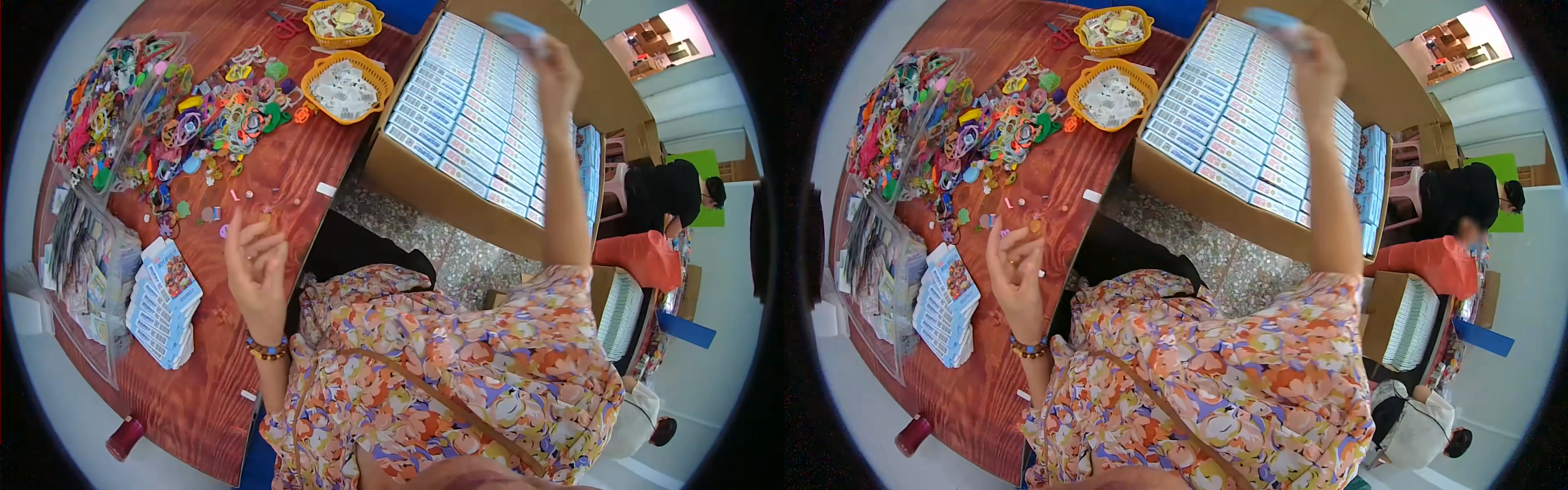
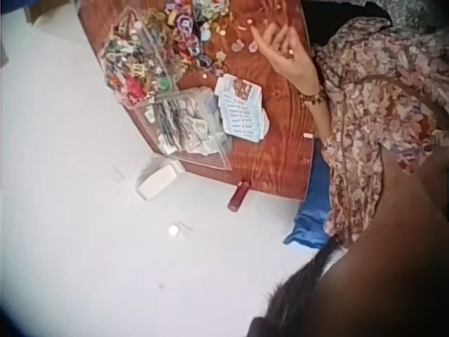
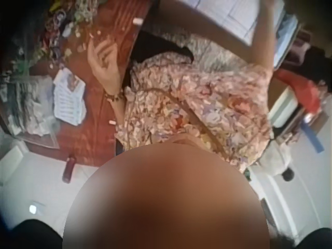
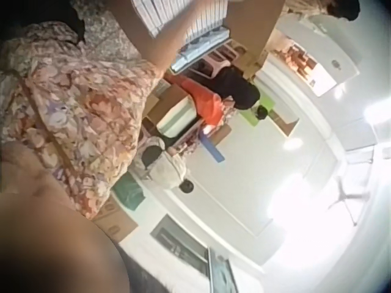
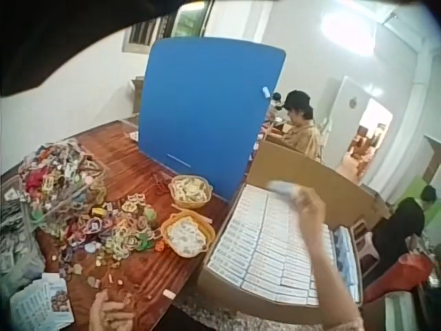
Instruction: Manually fill small plastic containers with colorful toy parts and seal them with adhesive labels.
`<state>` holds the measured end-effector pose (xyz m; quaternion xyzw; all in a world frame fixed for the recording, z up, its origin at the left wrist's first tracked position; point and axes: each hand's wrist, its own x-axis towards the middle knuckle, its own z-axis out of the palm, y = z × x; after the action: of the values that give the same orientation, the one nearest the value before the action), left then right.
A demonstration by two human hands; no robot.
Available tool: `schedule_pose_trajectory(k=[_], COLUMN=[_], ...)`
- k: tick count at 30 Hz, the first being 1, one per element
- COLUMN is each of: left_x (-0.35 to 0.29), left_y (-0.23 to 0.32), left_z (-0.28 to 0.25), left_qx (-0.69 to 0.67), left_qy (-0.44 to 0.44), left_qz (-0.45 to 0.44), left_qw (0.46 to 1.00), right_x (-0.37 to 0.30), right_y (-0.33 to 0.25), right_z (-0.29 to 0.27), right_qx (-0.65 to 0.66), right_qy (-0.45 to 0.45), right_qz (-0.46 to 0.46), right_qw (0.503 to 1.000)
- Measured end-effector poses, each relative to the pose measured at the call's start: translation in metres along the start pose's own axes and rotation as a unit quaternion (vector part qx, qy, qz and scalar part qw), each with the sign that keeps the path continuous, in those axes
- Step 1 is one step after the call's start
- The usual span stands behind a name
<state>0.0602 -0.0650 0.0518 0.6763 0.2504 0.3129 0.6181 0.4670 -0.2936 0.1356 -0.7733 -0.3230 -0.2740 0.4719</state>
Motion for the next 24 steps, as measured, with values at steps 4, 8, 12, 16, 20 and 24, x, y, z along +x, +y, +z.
schedule_pose_trajectory(k=[4, 8, 12, 16, 20, 24], left_x=[-0.005, 0.005, 0.005, -0.004, -0.001, -0.019], left_y=[-0.009, -0.013, -0.011, -0.009, -0.024, -0.039], left_z=[-0.013, -0.012, -0.016, -0.021, -0.027, -0.055], left_qx=[0.043, 0.066, 0.112, 0.151, 0.169, 0.254], left_qy=[0.016, 0.004, -0.003, 0.003, 0.037, 0.187], left_qz=[-0.052, -0.061, -0.074, -0.098, -0.066, -0.005], left_qw=[0.998, 0.996, 0.991, 0.984, 0.983, 0.949], right_x=[0.033, 0.015, 0.007, 0.002, 0.047, 0.067], right_y=[0.136, 0.226, 0.241, 0.266, 0.323, 0.337], right_z=[-0.105, -0.163, -0.132, -0.118, -0.170, -0.151], right_qx=[-0.379, -0.426, -0.301, -0.228, -0.347, -0.319], right_qy=[0.007, -0.131, -0.253, -0.300, -0.364, -0.144], right_qz=[0.157, 0.132, 0.172, 0.273, 0.312, 0.084], right_qw=[0.912, 0.885, 0.903, 0.885, 0.806, 0.933])
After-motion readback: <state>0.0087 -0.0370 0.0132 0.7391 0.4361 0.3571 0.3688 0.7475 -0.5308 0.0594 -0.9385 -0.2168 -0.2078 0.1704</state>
